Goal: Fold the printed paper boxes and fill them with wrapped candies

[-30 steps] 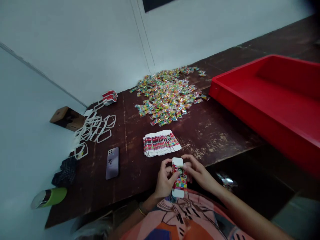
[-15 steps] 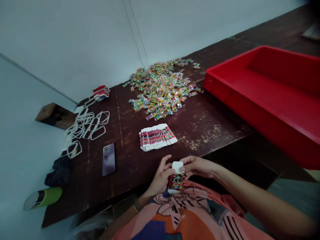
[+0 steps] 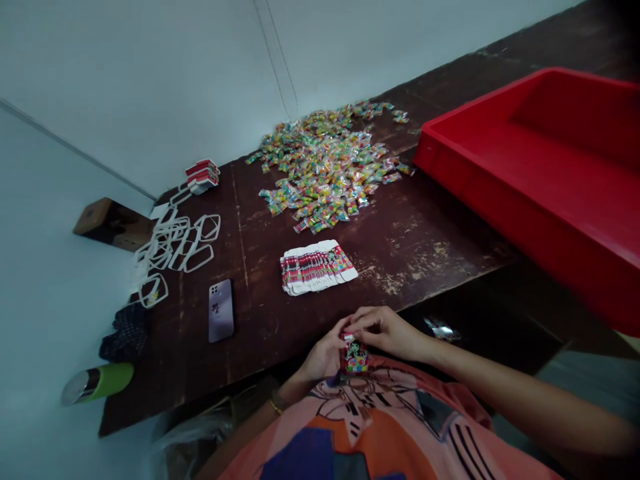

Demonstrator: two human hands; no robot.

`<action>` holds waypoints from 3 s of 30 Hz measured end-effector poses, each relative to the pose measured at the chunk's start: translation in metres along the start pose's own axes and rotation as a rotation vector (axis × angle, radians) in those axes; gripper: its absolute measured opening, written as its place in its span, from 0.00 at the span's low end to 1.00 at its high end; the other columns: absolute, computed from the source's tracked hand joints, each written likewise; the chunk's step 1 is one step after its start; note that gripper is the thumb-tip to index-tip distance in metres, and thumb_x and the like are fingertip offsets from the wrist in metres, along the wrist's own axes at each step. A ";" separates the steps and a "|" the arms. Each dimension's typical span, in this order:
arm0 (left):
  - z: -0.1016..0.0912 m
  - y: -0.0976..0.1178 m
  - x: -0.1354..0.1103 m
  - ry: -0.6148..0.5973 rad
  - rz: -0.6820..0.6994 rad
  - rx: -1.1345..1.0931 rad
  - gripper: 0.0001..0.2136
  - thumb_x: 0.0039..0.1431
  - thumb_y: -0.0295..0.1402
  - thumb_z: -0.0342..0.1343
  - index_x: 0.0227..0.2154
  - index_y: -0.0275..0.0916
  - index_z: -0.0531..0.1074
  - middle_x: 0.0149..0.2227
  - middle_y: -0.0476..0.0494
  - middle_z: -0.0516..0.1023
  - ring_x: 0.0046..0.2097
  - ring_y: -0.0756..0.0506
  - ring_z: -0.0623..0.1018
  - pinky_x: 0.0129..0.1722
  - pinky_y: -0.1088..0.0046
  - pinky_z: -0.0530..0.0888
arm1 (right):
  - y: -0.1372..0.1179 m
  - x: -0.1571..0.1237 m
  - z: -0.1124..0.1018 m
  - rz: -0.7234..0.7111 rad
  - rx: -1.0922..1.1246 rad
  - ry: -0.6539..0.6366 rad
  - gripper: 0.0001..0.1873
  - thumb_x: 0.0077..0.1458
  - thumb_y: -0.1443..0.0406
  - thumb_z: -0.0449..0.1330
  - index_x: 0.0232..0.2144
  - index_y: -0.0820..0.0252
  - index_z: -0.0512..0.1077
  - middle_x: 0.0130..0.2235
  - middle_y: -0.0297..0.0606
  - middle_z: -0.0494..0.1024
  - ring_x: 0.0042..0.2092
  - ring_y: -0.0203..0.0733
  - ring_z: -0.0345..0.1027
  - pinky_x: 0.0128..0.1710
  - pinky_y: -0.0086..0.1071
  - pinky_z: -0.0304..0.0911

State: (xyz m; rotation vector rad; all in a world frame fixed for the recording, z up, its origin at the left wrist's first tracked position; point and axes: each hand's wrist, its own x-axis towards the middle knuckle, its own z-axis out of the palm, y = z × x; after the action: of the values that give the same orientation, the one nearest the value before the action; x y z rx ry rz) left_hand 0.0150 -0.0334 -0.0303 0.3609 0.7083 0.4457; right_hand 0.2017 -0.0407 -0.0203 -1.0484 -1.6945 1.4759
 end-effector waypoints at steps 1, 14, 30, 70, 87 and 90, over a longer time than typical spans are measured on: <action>-0.002 -0.001 0.000 -0.012 -0.003 0.007 0.30 0.40 0.24 0.53 0.52 0.41 0.66 0.48 0.43 0.74 0.48 0.42 0.73 0.47 0.66 0.67 | -0.004 -0.004 0.000 -0.062 -0.060 -0.039 0.14 0.58 0.68 0.55 0.44 0.56 0.77 0.42 0.40 0.76 0.43 0.39 0.69 0.44 0.32 0.64; -0.015 0.047 -0.018 0.235 0.151 0.934 0.16 0.46 0.31 0.60 0.42 0.36 0.75 0.35 0.46 0.74 0.39 0.46 0.70 0.41 0.72 0.66 | 0.047 0.164 -0.154 -0.048 -0.901 0.402 0.21 0.58 0.67 0.54 0.55 0.63 0.68 0.57 0.52 0.68 0.58 0.54 0.58 0.56 0.50 0.55; -0.020 0.050 0.024 0.269 0.087 0.538 0.20 0.50 0.39 0.61 0.43 0.35 0.67 0.42 0.38 0.77 0.30 0.47 0.78 0.28 0.72 0.73 | 0.069 -0.056 -0.017 -0.174 -0.601 0.207 0.20 0.61 0.68 0.50 0.55 0.50 0.66 0.54 0.44 0.72 0.54 0.49 0.63 0.52 0.46 0.63; 0.008 0.050 0.034 0.149 0.144 0.486 0.20 0.53 0.40 0.52 0.44 0.33 0.74 0.38 0.38 0.77 0.39 0.42 0.75 0.29 0.72 0.71 | -0.010 0.033 -0.036 -0.083 0.038 0.138 0.14 0.59 0.58 0.56 0.37 0.58 0.78 0.39 0.39 0.73 0.41 0.39 0.68 0.43 0.33 0.64; 0.004 0.036 0.031 -0.015 0.054 0.615 0.25 0.56 0.45 0.56 0.53 0.37 0.67 0.37 0.42 0.73 0.36 0.46 0.73 0.28 0.74 0.71 | 0.012 0.012 -0.034 0.001 -0.082 0.321 0.12 0.58 0.59 0.58 0.38 0.57 0.79 0.37 0.40 0.79 0.37 0.40 0.73 0.39 0.33 0.67; 0.003 0.040 0.030 -0.036 0.033 0.614 0.24 0.55 0.45 0.57 0.52 0.37 0.68 0.40 0.41 0.73 0.37 0.45 0.73 0.28 0.73 0.72 | 0.011 0.012 -0.030 -0.103 -0.213 0.265 0.12 0.60 0.61 0.56 0.41 0.55 0.78 0.39 0.40 0.79 0.41 0.41 0.71 0.43 0.35 0.66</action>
State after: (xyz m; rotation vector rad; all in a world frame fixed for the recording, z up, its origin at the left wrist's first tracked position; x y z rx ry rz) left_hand 0.0259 0.0153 -0.0259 0.9565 0.7967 0.2423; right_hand 0.2240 -0.0158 -0.0263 -1.1917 -1.7102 1.0568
